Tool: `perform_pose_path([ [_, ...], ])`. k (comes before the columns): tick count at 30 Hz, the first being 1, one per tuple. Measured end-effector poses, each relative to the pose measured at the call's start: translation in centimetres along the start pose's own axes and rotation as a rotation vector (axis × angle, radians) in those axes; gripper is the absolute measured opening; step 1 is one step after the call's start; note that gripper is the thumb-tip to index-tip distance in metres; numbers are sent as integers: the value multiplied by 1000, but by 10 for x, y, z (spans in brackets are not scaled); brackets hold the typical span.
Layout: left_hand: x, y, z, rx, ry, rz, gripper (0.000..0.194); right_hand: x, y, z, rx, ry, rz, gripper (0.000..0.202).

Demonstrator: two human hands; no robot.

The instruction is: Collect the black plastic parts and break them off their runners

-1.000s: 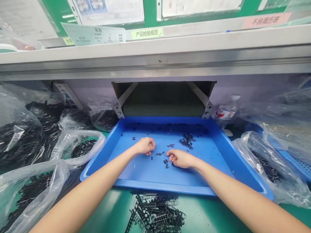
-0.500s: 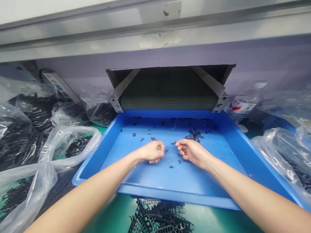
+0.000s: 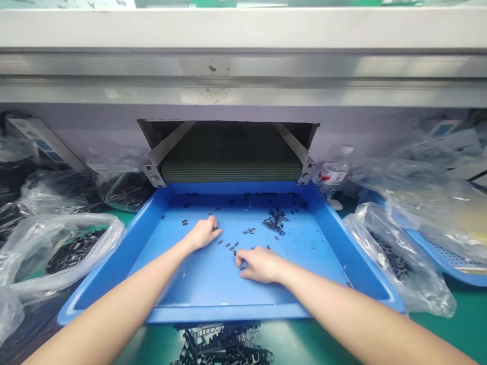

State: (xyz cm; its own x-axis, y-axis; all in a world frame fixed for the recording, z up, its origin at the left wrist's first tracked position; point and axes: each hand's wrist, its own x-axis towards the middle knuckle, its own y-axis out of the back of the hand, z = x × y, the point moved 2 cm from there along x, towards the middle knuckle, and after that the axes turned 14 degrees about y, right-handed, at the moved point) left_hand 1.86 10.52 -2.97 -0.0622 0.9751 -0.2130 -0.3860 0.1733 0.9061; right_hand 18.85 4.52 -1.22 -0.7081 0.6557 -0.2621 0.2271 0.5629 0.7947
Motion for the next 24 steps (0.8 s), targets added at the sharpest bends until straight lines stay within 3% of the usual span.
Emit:
perform_pose_path([
  [5,-3,9,-4,-28,7,16,25,-6,21,13,-89,-196,199,4],
  [10,-12,19,-3,-160,70,32,16,-28,72,33,-145,-436,435,30],
  [13,-17,18,8,-240,75,-36,9,-30,90,44,-152,-485,484,35],
  [18,-18,7,56,-203,-20,-138,15,-27,101,55,-57,-367,445,16],
  [22,-8,-8,105,-81,-180,-111,11,-65,113,50,-46,-301,493,19],
  [24,-2,-17,124,-11,-241,-92,17,-90,107,44,2,-240,457,19],
])
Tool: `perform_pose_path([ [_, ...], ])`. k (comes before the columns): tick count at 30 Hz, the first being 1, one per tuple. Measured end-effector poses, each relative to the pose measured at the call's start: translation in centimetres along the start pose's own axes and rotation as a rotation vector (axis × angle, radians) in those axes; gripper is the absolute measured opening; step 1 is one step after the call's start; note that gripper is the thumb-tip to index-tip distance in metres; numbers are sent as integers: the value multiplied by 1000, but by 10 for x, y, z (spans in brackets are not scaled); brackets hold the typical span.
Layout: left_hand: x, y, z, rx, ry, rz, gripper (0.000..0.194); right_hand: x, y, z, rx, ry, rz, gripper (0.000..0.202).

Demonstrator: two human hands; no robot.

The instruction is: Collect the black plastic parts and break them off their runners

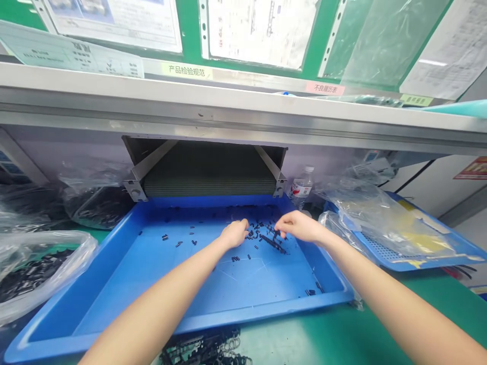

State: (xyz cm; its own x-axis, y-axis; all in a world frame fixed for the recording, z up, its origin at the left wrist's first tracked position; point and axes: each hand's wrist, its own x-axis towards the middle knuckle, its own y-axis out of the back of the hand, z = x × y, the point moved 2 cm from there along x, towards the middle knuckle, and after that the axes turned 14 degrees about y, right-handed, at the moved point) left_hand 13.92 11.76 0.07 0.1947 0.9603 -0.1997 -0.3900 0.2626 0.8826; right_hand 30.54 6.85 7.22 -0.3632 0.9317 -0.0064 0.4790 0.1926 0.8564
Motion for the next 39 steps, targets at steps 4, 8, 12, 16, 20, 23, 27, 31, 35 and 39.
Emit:
perform_pose_path([
  [4,14,-16,18,133,-49,-27,27,-40,-17,-7,105,158,-256,21],
  [8,15,-18,12,216,-40,-68,25,-25,-29,-6,55,188,-441,28],
  [12,5,-11,-6,249,-43,-105,20,34,-23,12,-163,48,-211,25],
  [16,-8,-8,-19,241,-67,-105,18,76,-35,29,-261,-49,-144,20],
  [20,-16,-11,-25,217,-86,-109,6,84,-48,39,-261,-101,-155,12],
  [23,-18,-12,-28,189,-101,-98,8,77,-43,42,-211,-113,-136,9],
  [27,-20,-10,-31,165,-109,-105,8,61,-27,41,-51,-139,-69,18],
  [31,-21,-6,-26,145,-96,-86,9,42,-22,30,262,-169,-4,26],
  [35,-19,-11,-12,108,-67,-120,14,28,-34,13,641,-217,27,29],
  [39,-14,-17,-6,-35,33,-188,14,23,-45,-1,919,-258,106,36],
])
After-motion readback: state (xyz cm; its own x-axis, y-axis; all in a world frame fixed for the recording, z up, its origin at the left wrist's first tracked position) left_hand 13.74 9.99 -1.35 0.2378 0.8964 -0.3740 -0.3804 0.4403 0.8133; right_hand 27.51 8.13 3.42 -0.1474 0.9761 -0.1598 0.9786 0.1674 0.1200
